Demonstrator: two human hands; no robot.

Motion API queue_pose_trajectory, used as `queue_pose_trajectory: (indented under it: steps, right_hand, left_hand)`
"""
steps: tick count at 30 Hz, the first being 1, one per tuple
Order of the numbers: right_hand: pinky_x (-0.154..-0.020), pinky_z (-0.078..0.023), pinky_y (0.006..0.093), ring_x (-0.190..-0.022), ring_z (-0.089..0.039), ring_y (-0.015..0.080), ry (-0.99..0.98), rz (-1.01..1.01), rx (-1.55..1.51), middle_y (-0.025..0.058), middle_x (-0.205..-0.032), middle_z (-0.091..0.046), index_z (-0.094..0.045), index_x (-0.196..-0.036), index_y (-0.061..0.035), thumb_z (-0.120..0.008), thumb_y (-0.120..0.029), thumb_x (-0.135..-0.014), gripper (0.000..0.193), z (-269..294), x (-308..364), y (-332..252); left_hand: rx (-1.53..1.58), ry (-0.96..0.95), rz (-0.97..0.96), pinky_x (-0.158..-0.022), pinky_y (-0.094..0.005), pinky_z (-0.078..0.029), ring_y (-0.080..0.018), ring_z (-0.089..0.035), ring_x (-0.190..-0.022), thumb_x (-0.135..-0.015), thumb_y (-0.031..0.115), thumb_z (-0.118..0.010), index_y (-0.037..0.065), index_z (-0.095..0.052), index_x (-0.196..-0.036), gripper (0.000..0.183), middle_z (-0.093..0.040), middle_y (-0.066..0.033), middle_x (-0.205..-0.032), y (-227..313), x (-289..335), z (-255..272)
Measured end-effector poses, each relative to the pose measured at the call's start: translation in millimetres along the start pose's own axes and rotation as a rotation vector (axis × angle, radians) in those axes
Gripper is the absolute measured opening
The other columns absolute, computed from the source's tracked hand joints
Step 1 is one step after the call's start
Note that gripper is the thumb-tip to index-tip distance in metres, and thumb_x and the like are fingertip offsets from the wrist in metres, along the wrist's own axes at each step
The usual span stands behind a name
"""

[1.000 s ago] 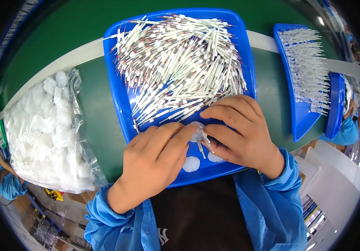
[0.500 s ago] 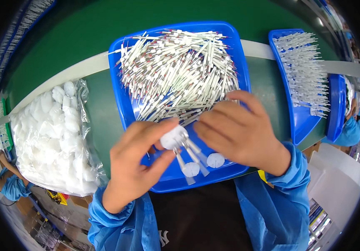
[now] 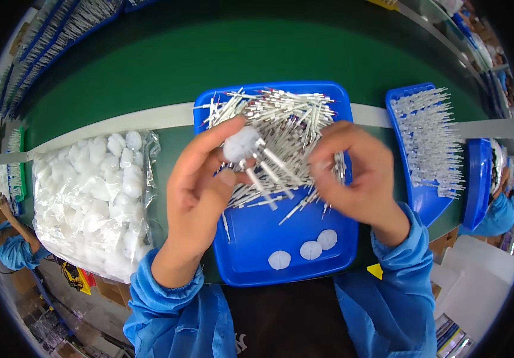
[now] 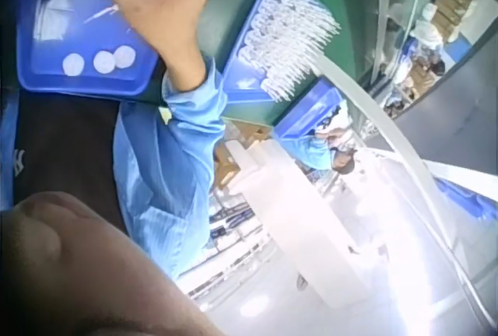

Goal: The person inserts white plastic sticks into small white cotton pads one by one. They pick a cotton pad from a blue tray, insert a stick, and place the finished swab into a separate blue tray. The process is repeated continuously throughout the clip.

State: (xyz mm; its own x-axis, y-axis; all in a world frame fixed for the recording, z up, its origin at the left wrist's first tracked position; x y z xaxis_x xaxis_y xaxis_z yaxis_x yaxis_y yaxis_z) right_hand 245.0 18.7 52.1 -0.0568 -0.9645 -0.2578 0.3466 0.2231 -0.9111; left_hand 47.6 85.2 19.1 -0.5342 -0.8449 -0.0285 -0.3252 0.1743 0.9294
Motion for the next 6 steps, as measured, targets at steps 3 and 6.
queue_pose_trajectory:
  steps: [3,6]
  right_hand:
    - [-0.086,-0.055,0.0284,-0.092,-0.071,0.0134,0.145,0.029,-0.418,0.0061,-0.093,-0.073,-0.073,-0.103,-0.0043,-0.074,0.007,-0.086,0.02,9.7,-15.7,-0.3]
    - [-0.096,-0.055,0.0302,-0.103,-0.074,0.0209,-0.103,0.13,-0.127,0.0115,-0.111,-0.078,-0.07,-0.124,-0.0032,-0.074,0.004,-0.092,0.033,-2.4,-17.4,4.5]
  left_hand:
    - [-0.171,-0.008,0.007,-0.093,-0.0306,-0.059,-0.0161,-0.065,-0.118,-0.102,-0.005,-0.058,-0.003,-0.056,-0.152,0.05,-0.063,-0.0115,-0.134,-6.6,-16.7,0.5]
    - [-0.202,-0.035,-0.055,-0.094,-0.027,-0.057,-0.0138,-0.064,-0.115,-0.107,0.002,-0.061,-0.001,-0.058,-0.152,0.045,-0.064,-0.0112,-0.132,-12.7,-23.0,-3.3]
Point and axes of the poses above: each hand's wrist, its own x-axis away from the middle knuckle, its own z-axis out of the back of the hand, y = z × x, the point moved 9 cm from there along -x, towards the middle knuckle
